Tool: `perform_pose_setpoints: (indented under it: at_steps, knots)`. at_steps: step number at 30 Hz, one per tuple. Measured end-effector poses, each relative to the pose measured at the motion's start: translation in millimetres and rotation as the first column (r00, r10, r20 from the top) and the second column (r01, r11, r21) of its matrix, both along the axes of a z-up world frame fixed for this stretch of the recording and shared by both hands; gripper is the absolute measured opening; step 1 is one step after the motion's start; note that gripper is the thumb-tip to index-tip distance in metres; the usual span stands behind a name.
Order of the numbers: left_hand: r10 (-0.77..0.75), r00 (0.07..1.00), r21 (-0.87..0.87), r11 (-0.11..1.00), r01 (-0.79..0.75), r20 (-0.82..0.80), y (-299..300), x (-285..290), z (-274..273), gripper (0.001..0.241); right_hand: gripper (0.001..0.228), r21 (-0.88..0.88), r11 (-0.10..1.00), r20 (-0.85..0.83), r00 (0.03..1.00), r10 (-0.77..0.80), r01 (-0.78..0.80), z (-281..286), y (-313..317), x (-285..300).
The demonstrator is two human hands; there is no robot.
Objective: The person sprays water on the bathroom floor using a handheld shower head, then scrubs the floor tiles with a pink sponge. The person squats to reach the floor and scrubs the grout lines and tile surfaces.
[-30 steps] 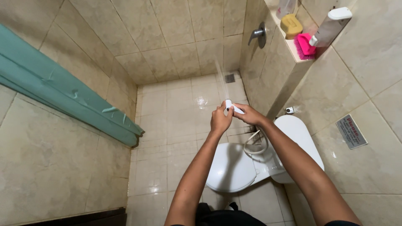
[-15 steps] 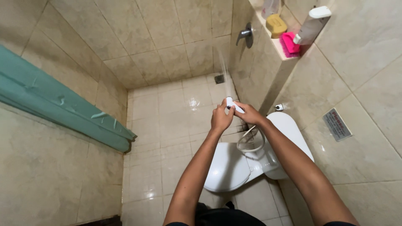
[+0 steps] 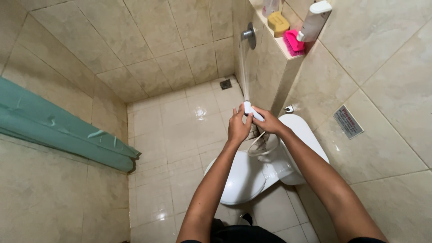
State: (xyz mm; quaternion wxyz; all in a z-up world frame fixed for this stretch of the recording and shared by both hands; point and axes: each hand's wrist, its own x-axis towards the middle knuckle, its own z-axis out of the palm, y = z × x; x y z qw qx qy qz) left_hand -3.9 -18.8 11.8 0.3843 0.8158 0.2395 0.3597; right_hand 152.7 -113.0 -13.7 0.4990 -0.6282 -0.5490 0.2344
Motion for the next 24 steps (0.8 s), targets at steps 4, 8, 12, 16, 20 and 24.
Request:
perform_pose_setpoints:
  at_steps: [4, 8, 12, 16, 20, 24]
  knots:
    - [-0.013, 1.000, -0.014, 1.000, 0.013, 0.000, -3.3, -5.8, 10.1, 0.059, 0.056, -0.022, 0.999, 0.009, 0.999, -0.035, 0.035, 9.3, -2.5, -7.9]
    - [-0.023, 0.998, 0.023, 0.999, 0.022, 0.057, -1.4, -6.5, 6.8, 0.057, 0.055, -0.029, 0.998, 0.051, 0.997, -0.055, 0.057, 20.5, -3.9, -14.6]
    - [-0.016, 0.999, -0.015, 1.000, 0.017, 0.046, -4.2, -14.1, 20.3, 0.057, 0.056, -0.010, 0.998, 0.058, 0.997, -0.059, 0.060, 19.7, -1.8, -16.6]
    - [-0.026, 0.998, 0.009, 1.000, 0.025, 0.056, 2.1, -12.6, 9.9, 0.057, 0.054, -0.015, 0.999, 0.054, 0.997, -0.046, 0.047, 19.3, 0.1, -18.8]
    - [-0.041, 0.997, 0.011, 0.999, 0.041, 0.070, 5.4, -16.0, 12.3, 0.055, 0.054, 0.001, 0.998, 0.056, 0.996, -0.063, 0.063, 12.7, 5.1, -18.8]
    - [-0.042, 0.999, -0.018, 0.999, 0.042, 0.034, 8.1, -21.6, 19.7, 0.058, 0.054, -0.002, 0.997, 0.052, 0.996, -0.073, 0.073, 22.8, 6.7, -27.6]
